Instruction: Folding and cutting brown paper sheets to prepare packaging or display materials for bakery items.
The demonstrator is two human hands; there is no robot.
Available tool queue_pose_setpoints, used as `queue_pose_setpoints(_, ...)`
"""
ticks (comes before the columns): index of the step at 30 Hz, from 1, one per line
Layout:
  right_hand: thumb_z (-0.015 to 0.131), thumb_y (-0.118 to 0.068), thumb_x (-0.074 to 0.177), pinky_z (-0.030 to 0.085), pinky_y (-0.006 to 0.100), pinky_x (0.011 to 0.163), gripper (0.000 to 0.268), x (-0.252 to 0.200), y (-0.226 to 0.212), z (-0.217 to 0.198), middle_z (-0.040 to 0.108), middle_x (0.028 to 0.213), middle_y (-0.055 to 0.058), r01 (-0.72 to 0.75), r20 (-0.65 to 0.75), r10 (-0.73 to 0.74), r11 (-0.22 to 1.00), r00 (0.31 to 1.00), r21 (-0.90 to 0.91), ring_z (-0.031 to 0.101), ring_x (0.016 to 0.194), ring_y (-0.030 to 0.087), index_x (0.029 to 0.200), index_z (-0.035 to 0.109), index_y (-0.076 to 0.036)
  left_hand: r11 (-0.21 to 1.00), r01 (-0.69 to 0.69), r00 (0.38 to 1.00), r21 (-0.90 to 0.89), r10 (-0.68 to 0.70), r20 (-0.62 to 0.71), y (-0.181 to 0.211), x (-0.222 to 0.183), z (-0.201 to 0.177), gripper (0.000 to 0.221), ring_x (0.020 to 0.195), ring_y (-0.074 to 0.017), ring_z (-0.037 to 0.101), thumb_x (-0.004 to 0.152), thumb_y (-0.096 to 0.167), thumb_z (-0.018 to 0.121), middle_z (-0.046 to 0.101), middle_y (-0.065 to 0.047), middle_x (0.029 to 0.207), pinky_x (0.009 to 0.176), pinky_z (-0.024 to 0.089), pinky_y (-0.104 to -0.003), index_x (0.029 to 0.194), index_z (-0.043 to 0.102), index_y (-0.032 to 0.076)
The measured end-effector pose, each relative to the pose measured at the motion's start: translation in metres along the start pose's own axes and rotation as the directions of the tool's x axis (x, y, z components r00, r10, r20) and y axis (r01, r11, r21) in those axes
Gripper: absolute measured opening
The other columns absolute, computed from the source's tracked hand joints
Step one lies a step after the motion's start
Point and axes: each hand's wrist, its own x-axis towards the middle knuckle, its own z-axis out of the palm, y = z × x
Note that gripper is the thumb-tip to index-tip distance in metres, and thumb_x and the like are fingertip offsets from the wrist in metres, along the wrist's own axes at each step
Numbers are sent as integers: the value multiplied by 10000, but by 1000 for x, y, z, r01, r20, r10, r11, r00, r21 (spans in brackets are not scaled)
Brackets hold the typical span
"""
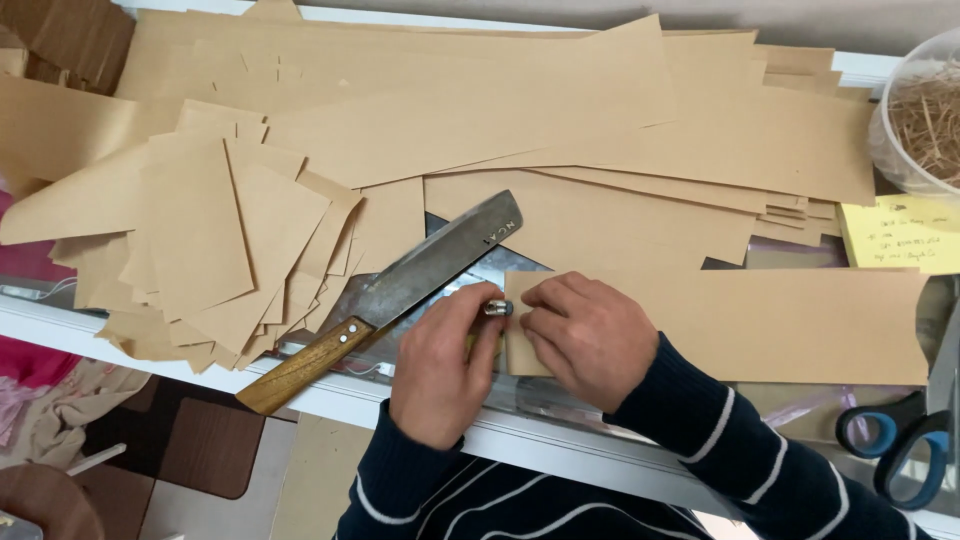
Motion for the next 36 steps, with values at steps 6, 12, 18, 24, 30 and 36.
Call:
queue_pose_setpoints(6, 644, -228, 1108, 582, 382, 953, 257, 10, -9, -13, 771, 1166, 120, -86, 210, 103, 993, 972, -85, 734, 1176, 310, 1054, 838, -69, 999, 8, 999, 49, -6, -54, -7, 11, 9, 267, 920, -513, 806, 1034, 34, 771, 818, -248, 947, 758, 641, -590, 1299, 744, 43)
queue_pose_setpoints(12, 645, -207, 1100, 586, 390, 916, 251, 7, -9, -11, 761, 1160, 122, -103, 181, 116, 991, 977, -80, 727, 1163, 317, 1024, 832, -57, 999, 0, 998, 46, 3, -67, -10, 14, 10, 229, 932, -490, 818, 1045, 20, 754, 830, -223, 940, 794, 651, -544, 1269, 746, 64)
queue_pose_setpoints(18, 650, -209, 1096, 582, 388, 900, 245, 4, -8, -6, 758, 1145, 107, -92, 141, 103, 992, 985, -84, 726, 1153, 317, 1001, 822, -63, 995, 11, 997, 95, -4, -79, -19, 16, 21, 235, 938, -471, 821, 1073, 90, 752, 828, -221, 949, 784, 647, -541, 1307, 729, 83)
queue_pose_setpoints(24, 645, -227, 1100, 570, 387, 883, 260, 6, -9, -9, 759, 1137, 95, -105, 154, 117, 991, 981, -85, 726, 1147, 310, 989, 823, -73, 995, -5, 993, 99, 16, -113, -15, 34, 20, 211, 919, -447, 832, 1082, 65, 724, 830, -209, 934, 777, 658, -532, 1291, 702, 71)
queue_pose_setpoints(30, 639, -228, 1102, 569, 377, 886, 266, 7, -10, -10, 771, 1140, 89, -123, 182, 136, 989, 974, -81, 730, 1142, 291, 1011, 840, -79, 995, 24, 997, 95, -18, -68, -15, 26, 18, 207, 919, -458, 828, 1097, 99, 713, 831, -216, 932, 767, 651, -547, 1303, 691, 86)
queue_pose_setpoints(36, 632, -251, 1111, 567, 382, 920, 279, 10, -10, -14, 771, 1169, 99, -139, 219, 153, 987, 964, -80, 724, 1178, 303, 1034, 838, -79, 993, 37, 999, 110, -38, 2, -9, 8, 12, 232, 924, -522, 795, 1108, 156, 708, 802, -260, 918, 724, 611, -610, 1328, 679, 90)
